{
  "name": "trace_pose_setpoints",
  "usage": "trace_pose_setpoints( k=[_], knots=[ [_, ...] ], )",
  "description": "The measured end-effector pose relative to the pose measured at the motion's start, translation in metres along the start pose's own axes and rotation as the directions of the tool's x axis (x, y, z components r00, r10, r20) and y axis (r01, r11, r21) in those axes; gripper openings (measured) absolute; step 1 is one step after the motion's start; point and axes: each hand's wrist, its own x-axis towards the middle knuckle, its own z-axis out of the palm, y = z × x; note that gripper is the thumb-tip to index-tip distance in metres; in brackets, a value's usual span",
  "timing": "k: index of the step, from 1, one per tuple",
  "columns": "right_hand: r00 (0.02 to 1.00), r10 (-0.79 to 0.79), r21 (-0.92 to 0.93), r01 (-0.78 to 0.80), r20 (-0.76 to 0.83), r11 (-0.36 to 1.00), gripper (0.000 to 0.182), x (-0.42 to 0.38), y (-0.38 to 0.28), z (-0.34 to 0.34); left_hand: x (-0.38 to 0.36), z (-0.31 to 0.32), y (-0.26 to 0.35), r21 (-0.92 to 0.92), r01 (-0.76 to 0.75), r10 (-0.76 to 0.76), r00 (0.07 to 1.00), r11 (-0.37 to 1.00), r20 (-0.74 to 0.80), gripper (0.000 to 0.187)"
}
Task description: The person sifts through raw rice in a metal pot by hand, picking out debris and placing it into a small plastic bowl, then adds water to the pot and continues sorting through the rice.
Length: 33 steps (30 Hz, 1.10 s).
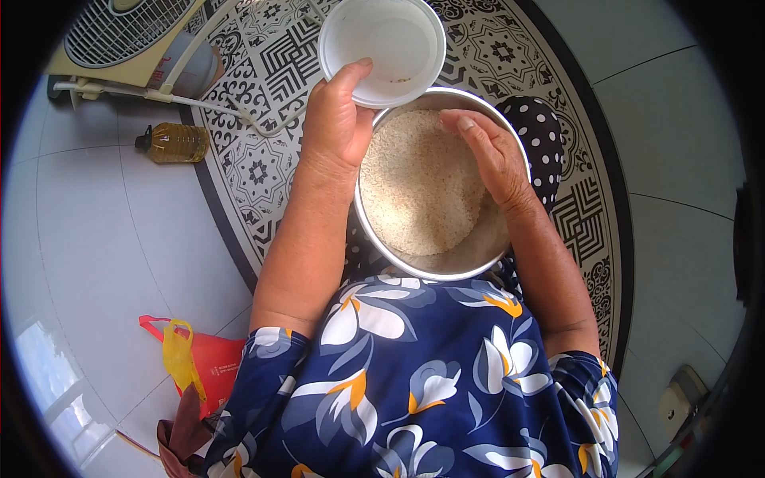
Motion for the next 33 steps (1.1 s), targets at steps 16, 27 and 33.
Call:
trace_pose_setpoints(
  k=[16,27,33],
  knots=[
    [0.945,0.263,-0.802,-0.001,0.194,0.597,0.031,0.0,0.028,0.006,0.003,-0.003,-0.001,0.013,0.0,-0.001,1.0,1.0,0.024,0.043],
    [0.949,0.26,0.013,-0.266,0.18,0.964,0.028,0.001,0.012,0.005,0.003,-0.003,-0.002,-0.003,-0.006,0.006,1.0,1.0,0.006,0.042],
    [0.956,0.279,-0.58,-0.175,0.094,0.796,0.03,0.001,0.007,0.002,0.002,-0.001,0.0,0.015,-0.003,0.003,1.0,1.0,0.021,0.045]
  ],
)
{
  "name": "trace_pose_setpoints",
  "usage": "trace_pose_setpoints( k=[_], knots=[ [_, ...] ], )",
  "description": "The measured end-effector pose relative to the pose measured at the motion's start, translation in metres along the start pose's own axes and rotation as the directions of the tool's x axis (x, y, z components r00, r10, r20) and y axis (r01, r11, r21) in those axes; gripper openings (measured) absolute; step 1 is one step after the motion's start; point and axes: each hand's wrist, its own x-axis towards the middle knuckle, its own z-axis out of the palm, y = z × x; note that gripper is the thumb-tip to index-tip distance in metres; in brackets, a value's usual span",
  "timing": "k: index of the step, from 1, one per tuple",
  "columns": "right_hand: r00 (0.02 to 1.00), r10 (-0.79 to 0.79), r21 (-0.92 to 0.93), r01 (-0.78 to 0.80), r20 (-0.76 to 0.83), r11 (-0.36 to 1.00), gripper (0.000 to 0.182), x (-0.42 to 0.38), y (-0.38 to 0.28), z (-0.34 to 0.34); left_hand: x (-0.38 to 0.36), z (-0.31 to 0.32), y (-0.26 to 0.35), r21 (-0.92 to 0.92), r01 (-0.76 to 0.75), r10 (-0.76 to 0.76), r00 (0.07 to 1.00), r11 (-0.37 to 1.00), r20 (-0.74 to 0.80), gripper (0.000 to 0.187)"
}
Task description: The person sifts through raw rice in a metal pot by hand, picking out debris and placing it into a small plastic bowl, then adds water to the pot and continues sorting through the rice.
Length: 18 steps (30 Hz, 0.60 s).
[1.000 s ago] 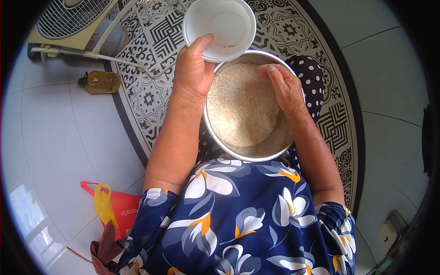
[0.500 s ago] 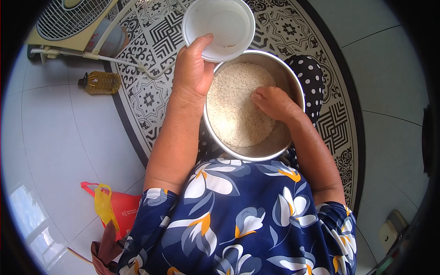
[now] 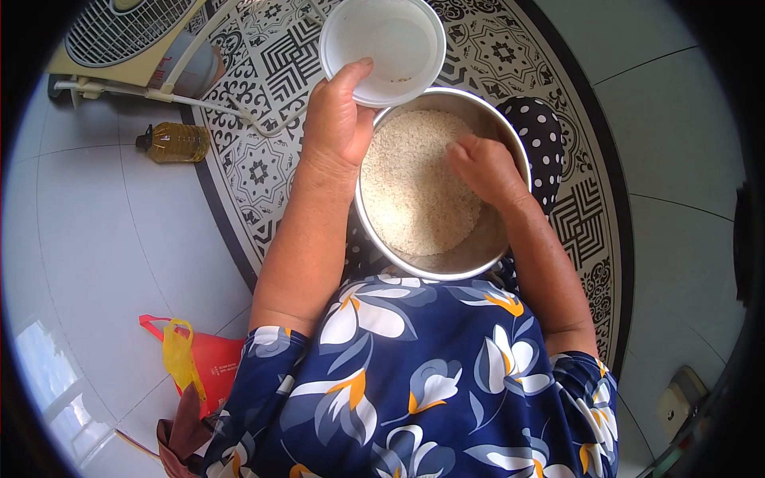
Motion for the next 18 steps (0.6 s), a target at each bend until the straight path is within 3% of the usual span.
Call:
trace_pose_setpoints(
  k=[1,2,4,8,10,11,13,18],
  knots=[
    [0.998,-0.066,-0.22,0.06,-0.02,0.974,0.033,0.0,0.003,0.004,-0.001,0.001,0.001,0.021,-0.006,0.006,1.0,1.0,0.009,0.048],
    [0.998,-0.067,-0.22,0.061,-0.021,0.974,0.033,0.0,0.005,0.009,0.0,0.0,0.0,0.021,-0.007,0.007,1.0,1.0,0.009,0.048],
    [0.97,-0.011,-0.454,0.124,0.242,0.882,0.033,-0.001,0.009,0.016,0.001,-0.001,-0.001,0.003,-0.001,0.001,1.0,1.0,0.014,0.048],
    [0.947,0.002,-0.48,0.161,0.321,0.862,0.032,-0.008,0.007,0.017,0.0,0.001,0.0,0.027,-0.011,0.011,1.0,1.0,0.004,0.047],
    [0.848,-0.025,-0.427,0.291,0.529,0.856,0.034,-0.009,0.007,0.019,0.002,-0.001,-0.002,0.006,0.003,-0.003,1.0,1.0,0.009,0.047],
    [0.85,-0.024,-0.428,0.289,0.527,0.856,0.034,-0.009,0.008,0.021,0.002,-0.001,-0.002,0.006,0.004,-0.004,1.0,1.0,0.012,0.047],
    [0.711,-0.031,-0.368,0.4,0.702,0.84,0.04,-0.009,0.008,0.026,0.003,-0.001,-0.003,-0.016,0.007,-0.007,1.0,1.0,-0.018,0.04],
    [0.586,-0.062,-0.213,0.388,0.808,0.897,0.047,-0.013,-0.009,0.022,0.003,-0.002,-0.003,-0.035,0.014,-0.014,1.0,0.999,-0.001,0.04]
  ],
)
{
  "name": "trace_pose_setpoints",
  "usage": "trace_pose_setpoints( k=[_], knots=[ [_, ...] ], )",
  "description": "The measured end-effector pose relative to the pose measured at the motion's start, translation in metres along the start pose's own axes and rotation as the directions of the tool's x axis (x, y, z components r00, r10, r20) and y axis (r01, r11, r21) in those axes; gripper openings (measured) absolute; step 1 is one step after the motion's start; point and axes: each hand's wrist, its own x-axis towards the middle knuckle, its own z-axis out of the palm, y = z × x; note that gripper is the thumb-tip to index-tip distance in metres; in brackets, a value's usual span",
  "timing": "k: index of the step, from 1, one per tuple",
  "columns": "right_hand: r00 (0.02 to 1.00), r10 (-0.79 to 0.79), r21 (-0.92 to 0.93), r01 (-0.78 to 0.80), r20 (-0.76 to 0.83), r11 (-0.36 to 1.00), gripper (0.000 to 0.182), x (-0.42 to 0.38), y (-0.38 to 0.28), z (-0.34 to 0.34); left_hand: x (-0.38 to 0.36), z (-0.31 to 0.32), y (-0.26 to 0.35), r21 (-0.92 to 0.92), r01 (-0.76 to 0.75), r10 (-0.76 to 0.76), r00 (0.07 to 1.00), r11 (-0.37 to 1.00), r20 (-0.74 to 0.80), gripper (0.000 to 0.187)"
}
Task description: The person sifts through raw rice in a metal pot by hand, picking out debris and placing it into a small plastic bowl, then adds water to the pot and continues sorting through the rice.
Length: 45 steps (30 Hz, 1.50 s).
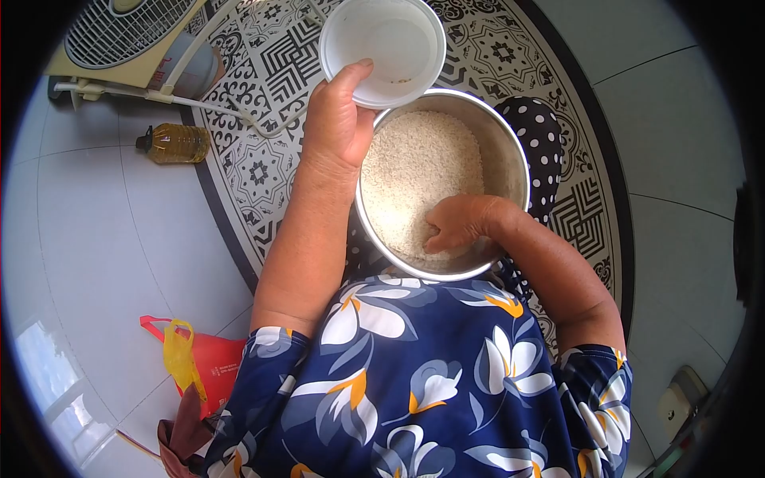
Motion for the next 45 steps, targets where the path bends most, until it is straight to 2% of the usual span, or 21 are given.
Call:
trace_pose_setpoints(
  k=[1,5,6,7,8,10,11,12,14,15,17,20,24,30,33,35,39,41,42,44,45],
  knots=[
    [0.998,-0.054,0.065,0.052,0.031,0.997,0.049,0.0,-0.001,-0.002,0.0,0.0,0.0,-0.001,-0.003,0.003,1.0,1.0,0.005,0.04],
    [0.998,-0.069,0.15,0.07,-0.014,0.986,0.044,-0.004,-0.002,-0.018,-0.002,0.003,0.002,0.02,-0.008,0.008,1.0,1.0,-0.017,0.04],
    [0.968,-0.059,0.501,0.178,-0.244,0.847,0.042,-0.012,-0.001,-0.017,-0.002,0.003,0.002,0.021,-0.007,0.008,1.0,1.0,-0.023,0.041],
    [0.896,0.042,0.742,0.338,-0.441,0.579,0.039,-0.017,0.001,-0.016,-0.001,0.003,0.002,0.023,-0.006,0.007,1.0,1.0,-0.028,0.041],
    [0.897,0.042,0.744,0.338,-0.44,0.577,0.039,-0.016,0.008,-0.016,-0.001,0.003,0.002,0.025,-0.004,0.004,1.0,1.0,-0.029,0.041],
    [0.653,0.21,0.652,0.562,-0.728,0.509,0.037,-0.01,0.022,-0.018,0.001,0.002,0.003,0.024,0.0,0.0,1.0,1.0,-0.014,0.041],
    [0.603,0.291,0.644,0.523,-0.743,0.559,0.037,-0.017,0.017,-0.024,0.001,0.003,0.003,0.025,0.003,-0.003,1.0,1.0,-0.012,0.041],
    [0.603,0.294,0.645,0.521,-0.742,0.559,0.037,-0.016,0.02,-0.023,0.0,0.003,0.003,0.033,0.002,-0.002,1.0,0.999,-0.018,0.042],
    [0.492,0.337,0.587,0.55,-0.802,0.594,0.034,-0.014,0.026,-0.023,0.001,0.004,0.002,0.039,0.004,-0.003,1.0,0.999,-0.024,0.042],
    [0.493,0.34,0.589,0.547,-0.801,0.594,0.034,-0.014,0.026,-0.022,0.002,0.004,0.002,0.035,0.013,-0.012,1.0,0.999,-0.015,0.042],
    [0.432,0.359,0.561,0.608,-0.828,0.562,0.034,-0.013,0.026,-0.021,0.003,0.003,0.002,0.033,0.027,-0.027,1.0,0.999,-0.006,0.042],
    [0.383,0.416,0.564,0.597,-0.825,0.57,0.035,-0.015,0.028,-0.022,0.005,0.003,0.001,0.057,0.037,-0.036,0.999,0.998,-0.01,0.043],
    [0.384,0.473,0.591,0.674,-0.793,0.443,0.036,-0.011,0.034,-0.022,0.01,0.0,-0.001,0.071,0.042,-0.042,0.999,0.997,-0.01,0.042],
    [0.42,0.421,0.592,0.627,-0.804,0.506,0.038,-0.008,0.04,-0.021,0.011,0.003,-0.002,0.096,0.033,-0.029,0.999,0.995,-0.04,0.042],
    [0.411,0.418,0.585,0.609,-0.81,0.536,0.033,-0.005,0.042,-0.02,0.012,0.004,-0.003,0.102,0.03,-0.026,0.999,0.994,-0.048,0.041],
    [0.436,0.464,0.632,0.426,-0.771,0.648,0.026,-0.003,0.039,-0.021,0.012,0.003,-0.002,0.11,0.026,-0.021,0.999,0.994,-0.049,0.041],
    [0.489,0.445,0.624,0.302,-0.75,0.721,0.023,-0.008,0.03,-0.021,0.014,0.004,-0.002,0.124,0.03,-0.022,0.998,0.992,-0.066,0.041],
    [0.6,0.344,0.573,0.242,-0.723,0.783,0.021,-0.01,0.025,-0.02,0.014,0.004,-0.002,0.128,0.033,-0.024,0.997,0.991,-0.072,0.04],
    [0.6,0.344,0.574,0.243,-0.722,0.782,0.021,-0.008,0.026,-0.019,0.014,0.004,-0.002,0.128,0.034,-0.026,0.998,0.991,-0.066,0.04],
    [0.698,0.193,0.409,0.155,-0.69,0.9,0.023,-0.005,0.027,-0.015,0.014,0.005,-0.003,0.13,0.035,-0.028,0.998,0.991,-0.058,0.04],
    [0.697,0.194,0.409,0.155,-0.69,0.899,0.023,-0.006,0.026,-0.014,0.013,0.005,-0.003,0.131,0.033,-0.026,0.998,0.991,-0.055,0.04]
  ],
)
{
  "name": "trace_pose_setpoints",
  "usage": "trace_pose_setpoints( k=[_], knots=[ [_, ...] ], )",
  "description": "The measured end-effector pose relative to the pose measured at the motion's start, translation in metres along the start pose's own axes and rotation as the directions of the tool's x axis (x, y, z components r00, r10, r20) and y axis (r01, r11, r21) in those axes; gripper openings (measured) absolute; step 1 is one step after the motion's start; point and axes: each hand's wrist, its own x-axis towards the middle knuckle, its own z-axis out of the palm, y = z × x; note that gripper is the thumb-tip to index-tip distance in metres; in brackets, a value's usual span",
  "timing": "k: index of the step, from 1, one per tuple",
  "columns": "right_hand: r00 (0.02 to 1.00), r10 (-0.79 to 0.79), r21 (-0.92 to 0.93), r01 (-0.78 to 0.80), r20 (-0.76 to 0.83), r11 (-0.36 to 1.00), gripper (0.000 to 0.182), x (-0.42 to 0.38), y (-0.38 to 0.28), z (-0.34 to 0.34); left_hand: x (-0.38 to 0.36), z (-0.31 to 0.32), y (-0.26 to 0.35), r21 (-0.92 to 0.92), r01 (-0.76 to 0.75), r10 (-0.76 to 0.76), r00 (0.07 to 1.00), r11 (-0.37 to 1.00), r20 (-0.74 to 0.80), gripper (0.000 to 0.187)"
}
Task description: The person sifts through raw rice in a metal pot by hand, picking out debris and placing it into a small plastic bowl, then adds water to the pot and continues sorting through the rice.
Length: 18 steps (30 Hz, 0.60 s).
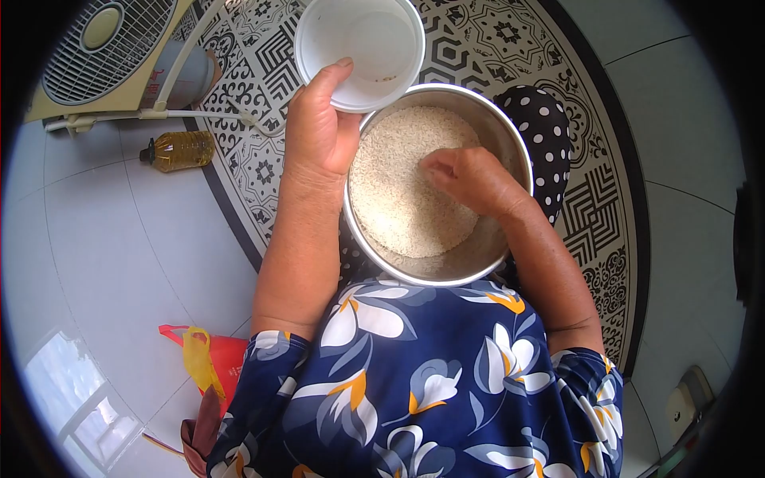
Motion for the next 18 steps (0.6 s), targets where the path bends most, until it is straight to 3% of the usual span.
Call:
trace_pose_setpoints(
  k=[3,15,18],
  knots=[
    [0.996,-0.018,-0.136,0.03,0.092,0.99,0.026,-0.001,-0.003,0.001,0.0,0.0,0.0,-0.003,-0.009,0.009,1.0,1.0,0.008,0.04],
    [0.976,0.078,0.058,-0.091,0.202,0.994,0.032,0.009,-0.002,0.016,-0.004,0.001,0.001,-0.024,-0.02,0.021,0.999,1.0,0.04,0.042],
    [0.949,0.17,0.201,-0.227,0.267,0.953,0.028,0.009,-0.005,0.014,-0.005,0.0,0.002,-0.022,-0.016,0.017,0.999,1.0,0.05,0.042]
  ],
)
